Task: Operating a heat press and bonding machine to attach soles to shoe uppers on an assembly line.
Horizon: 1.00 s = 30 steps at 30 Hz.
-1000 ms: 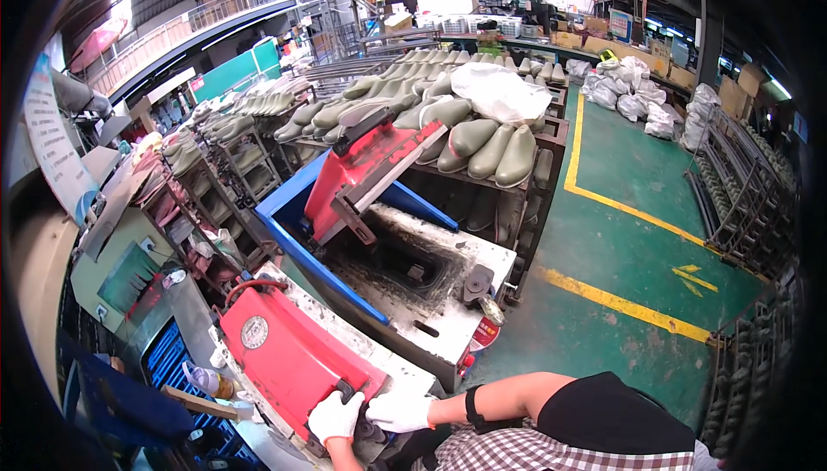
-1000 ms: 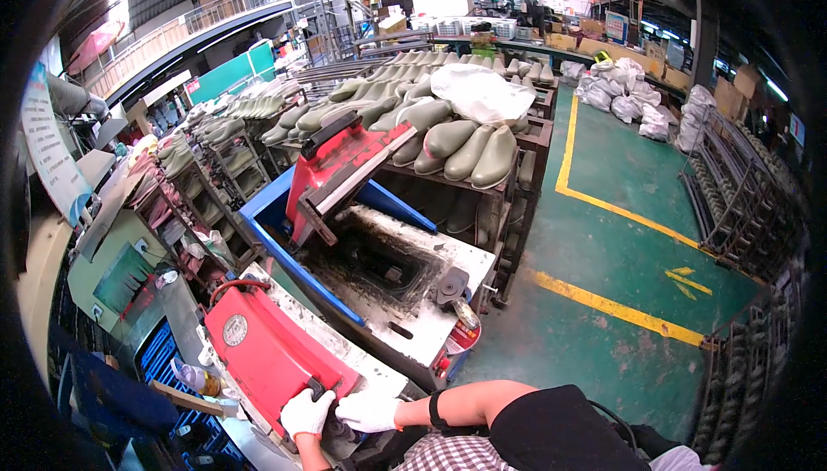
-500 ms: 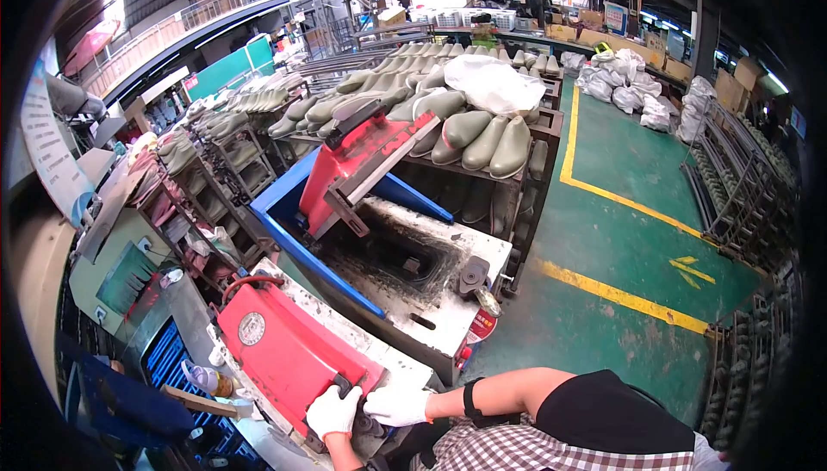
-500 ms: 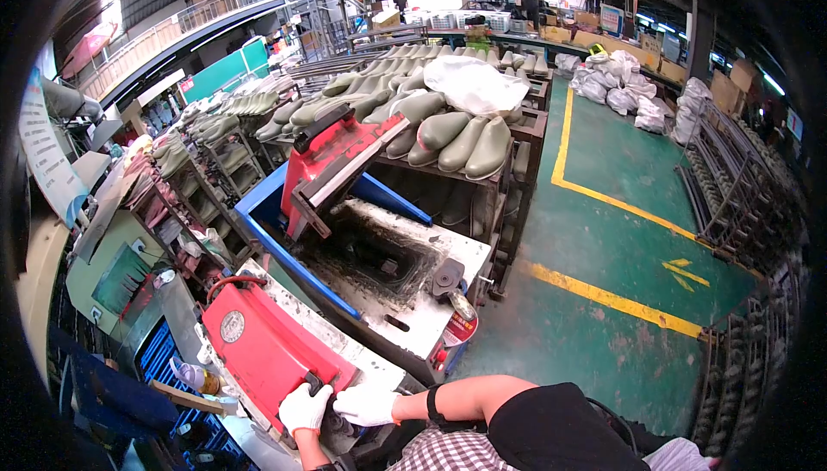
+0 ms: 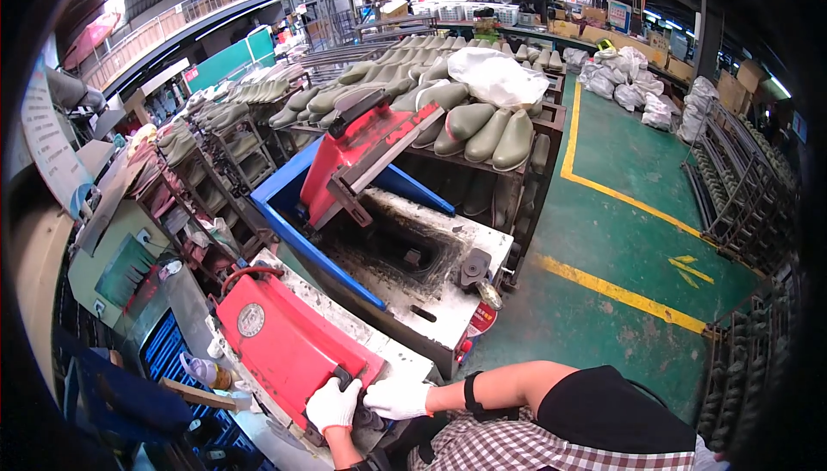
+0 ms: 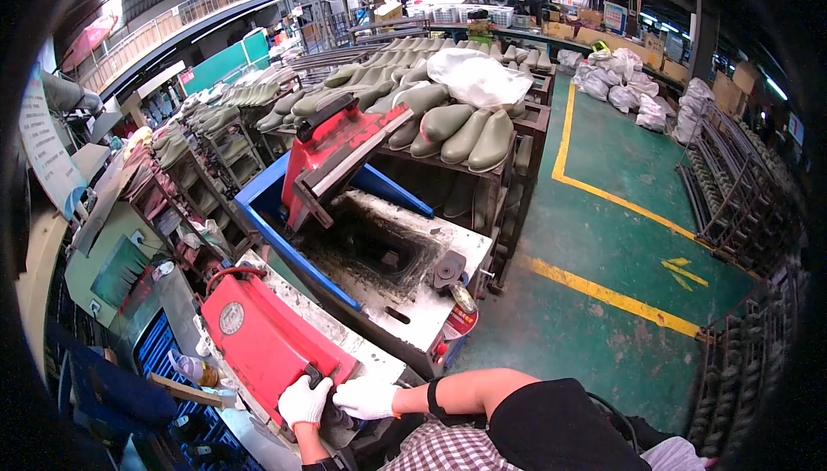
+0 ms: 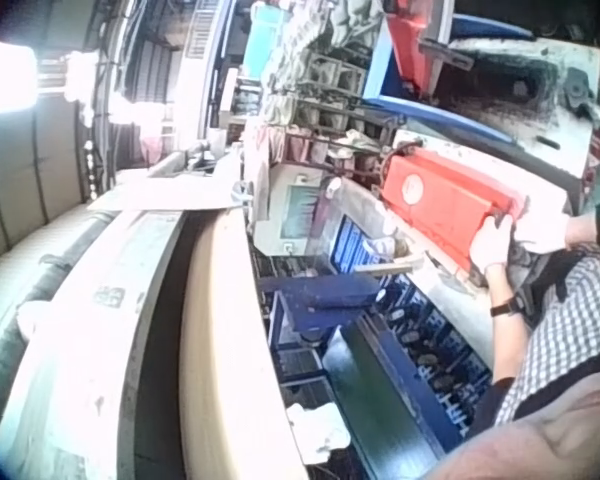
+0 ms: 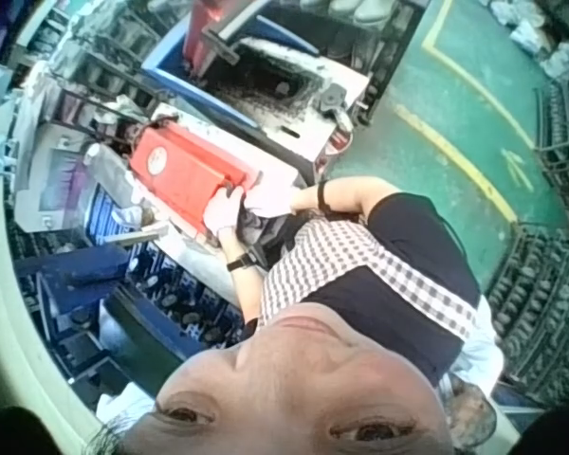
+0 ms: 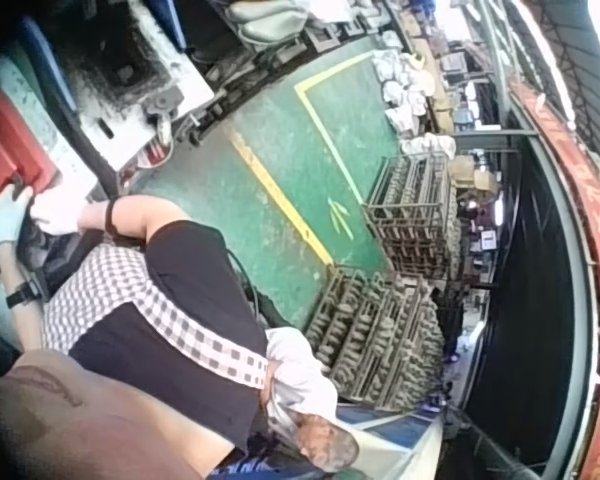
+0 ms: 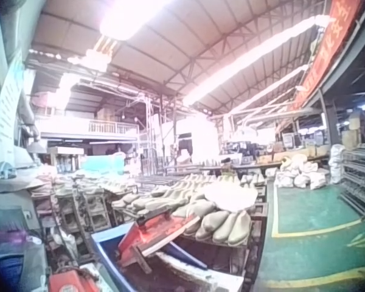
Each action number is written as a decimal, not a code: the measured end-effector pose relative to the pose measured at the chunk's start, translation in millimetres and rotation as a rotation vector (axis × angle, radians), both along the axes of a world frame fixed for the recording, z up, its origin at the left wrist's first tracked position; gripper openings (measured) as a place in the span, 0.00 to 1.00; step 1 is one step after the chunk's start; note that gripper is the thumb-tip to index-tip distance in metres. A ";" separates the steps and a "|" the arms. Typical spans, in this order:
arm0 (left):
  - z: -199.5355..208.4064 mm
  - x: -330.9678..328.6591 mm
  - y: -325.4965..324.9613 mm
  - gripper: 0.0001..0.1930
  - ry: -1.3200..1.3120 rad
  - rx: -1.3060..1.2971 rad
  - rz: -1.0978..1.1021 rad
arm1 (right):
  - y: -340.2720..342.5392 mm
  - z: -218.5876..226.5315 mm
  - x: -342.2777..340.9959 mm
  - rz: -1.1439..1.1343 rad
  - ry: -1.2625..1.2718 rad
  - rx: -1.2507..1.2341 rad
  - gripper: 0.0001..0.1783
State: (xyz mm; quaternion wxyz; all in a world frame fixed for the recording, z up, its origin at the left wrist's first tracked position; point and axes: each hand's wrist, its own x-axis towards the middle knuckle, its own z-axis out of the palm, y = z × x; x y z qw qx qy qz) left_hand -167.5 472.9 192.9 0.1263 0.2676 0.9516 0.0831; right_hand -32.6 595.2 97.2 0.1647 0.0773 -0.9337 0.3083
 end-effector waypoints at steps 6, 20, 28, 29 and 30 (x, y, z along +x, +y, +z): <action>1.1 -0.1 -0.1 0.32 0.023 -0.011 -0.011 | -0.3 3.8 -1.0 -0.001 0.022 -0.012 0.10; 1.8 -0.9 -0.4 0.32 0.033 -0.007 -0.011 | -1.1 6.1 -2.7 -0.018 0.076 -0.017 0.09; -0.2 -1.8 -0.9 0.31 0.031 0.011 -0.009 | -1.2 2.9 -3.0 -0.020 0.072 -0.001 0.10; -0.6 -1.5 -0.9 0.31 0.042 0.017 -0.010 | -1.3 2.2 -3.2 -0.020 0.077 -0.002 0.10; -0.9 -1.2 -0.9 0.31 0.047 0.020 -0.008 | -1.5 1.5 -3.2 -0.018 0.067 -0.002 0.10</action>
